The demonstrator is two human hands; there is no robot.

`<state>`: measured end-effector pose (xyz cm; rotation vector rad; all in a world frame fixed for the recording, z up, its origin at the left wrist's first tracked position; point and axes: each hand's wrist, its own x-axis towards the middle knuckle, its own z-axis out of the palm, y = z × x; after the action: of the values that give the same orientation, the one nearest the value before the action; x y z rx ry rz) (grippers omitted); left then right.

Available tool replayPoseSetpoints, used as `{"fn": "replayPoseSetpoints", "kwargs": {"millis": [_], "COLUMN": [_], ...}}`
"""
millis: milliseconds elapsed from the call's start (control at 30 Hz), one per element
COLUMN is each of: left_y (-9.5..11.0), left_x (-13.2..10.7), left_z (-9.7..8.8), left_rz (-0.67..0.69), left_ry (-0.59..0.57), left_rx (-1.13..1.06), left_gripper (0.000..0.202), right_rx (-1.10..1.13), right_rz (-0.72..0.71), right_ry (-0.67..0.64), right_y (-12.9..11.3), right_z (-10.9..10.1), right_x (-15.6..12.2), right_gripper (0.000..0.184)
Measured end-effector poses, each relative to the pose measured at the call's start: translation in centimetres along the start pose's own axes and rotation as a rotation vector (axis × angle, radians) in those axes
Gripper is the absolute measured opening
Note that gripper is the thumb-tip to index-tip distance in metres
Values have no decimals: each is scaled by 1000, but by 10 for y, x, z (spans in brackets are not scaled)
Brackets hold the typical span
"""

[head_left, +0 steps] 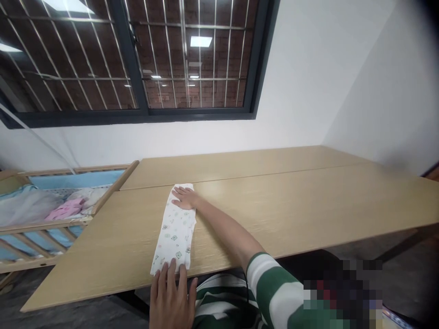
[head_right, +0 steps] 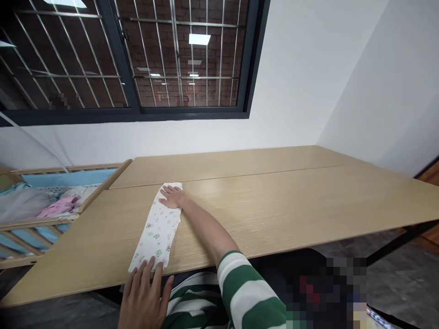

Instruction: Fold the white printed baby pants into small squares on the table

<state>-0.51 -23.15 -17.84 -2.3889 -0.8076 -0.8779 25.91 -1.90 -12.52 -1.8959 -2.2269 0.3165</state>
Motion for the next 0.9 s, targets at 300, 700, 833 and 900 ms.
{"fn": "replayPoseSetpoints", "kwargs": {"millis": [300,700,833,900], "left_y": [27,43,11,-3], "left_x": [18,44,46,45], "left_z": [-2,-1,3,6], "left_rz": [26,6,6,11], "left_ry": [-7,-21,-56,-67], "left_rx": [-43,-381,-548,-580], "left_gripper": [40,39,28,28], "right_rx": [-17,193,401,528], "right_rz": [-47,136,51,-16], "right_ry": [78,542,510,342], "right_y": [41,49,24,6], "right_z": [-13,-34,-38,-42], "right_x": [-4,-72,-117,-145], "right_gripper": [59,43,25,22]}}
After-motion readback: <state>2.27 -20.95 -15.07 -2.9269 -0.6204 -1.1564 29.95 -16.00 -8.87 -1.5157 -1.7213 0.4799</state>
